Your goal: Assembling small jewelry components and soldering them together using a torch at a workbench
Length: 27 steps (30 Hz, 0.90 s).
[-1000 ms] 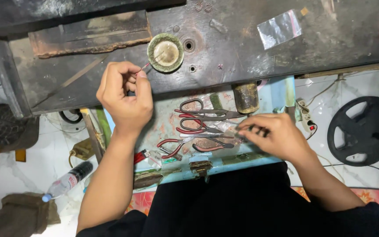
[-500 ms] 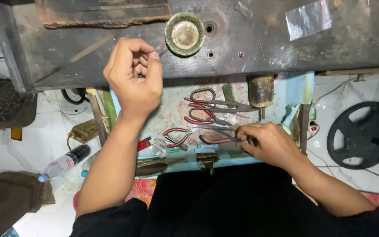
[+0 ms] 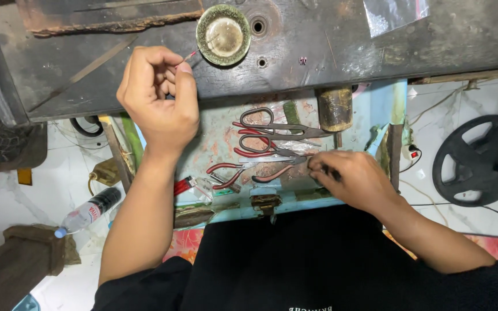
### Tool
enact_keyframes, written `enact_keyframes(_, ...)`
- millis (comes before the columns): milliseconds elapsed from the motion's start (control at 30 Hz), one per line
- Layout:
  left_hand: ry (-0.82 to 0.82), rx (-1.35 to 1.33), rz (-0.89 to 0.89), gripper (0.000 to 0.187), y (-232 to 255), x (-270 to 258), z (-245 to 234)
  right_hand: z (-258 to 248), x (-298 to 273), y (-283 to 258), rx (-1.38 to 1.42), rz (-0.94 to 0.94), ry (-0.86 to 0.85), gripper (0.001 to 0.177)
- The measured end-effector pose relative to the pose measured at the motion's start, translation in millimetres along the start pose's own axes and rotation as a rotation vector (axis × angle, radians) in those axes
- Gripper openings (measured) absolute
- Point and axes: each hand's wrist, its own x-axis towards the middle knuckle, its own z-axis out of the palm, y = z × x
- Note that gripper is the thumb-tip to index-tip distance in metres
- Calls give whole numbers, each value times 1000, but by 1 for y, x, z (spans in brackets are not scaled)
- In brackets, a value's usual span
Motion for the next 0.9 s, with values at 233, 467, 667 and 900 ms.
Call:
enact_keyframes(233,-8,2,23,7,0,-1,-1,-3,-16,-1,56,-38,-178,14)
enact_keyframes(467,-16,-4,24,8,-1,0,-2,-11,-19,-10,83,-30,-225,23)
enact_keyframes(667,-22,4,-3,9,0,-1,-3,-12,-17,-7,155,-118,-331,26)
enact_keyframes(900,17,24,36,7,2,4,-2,-15,-12,-18,115,-197,-398,28)
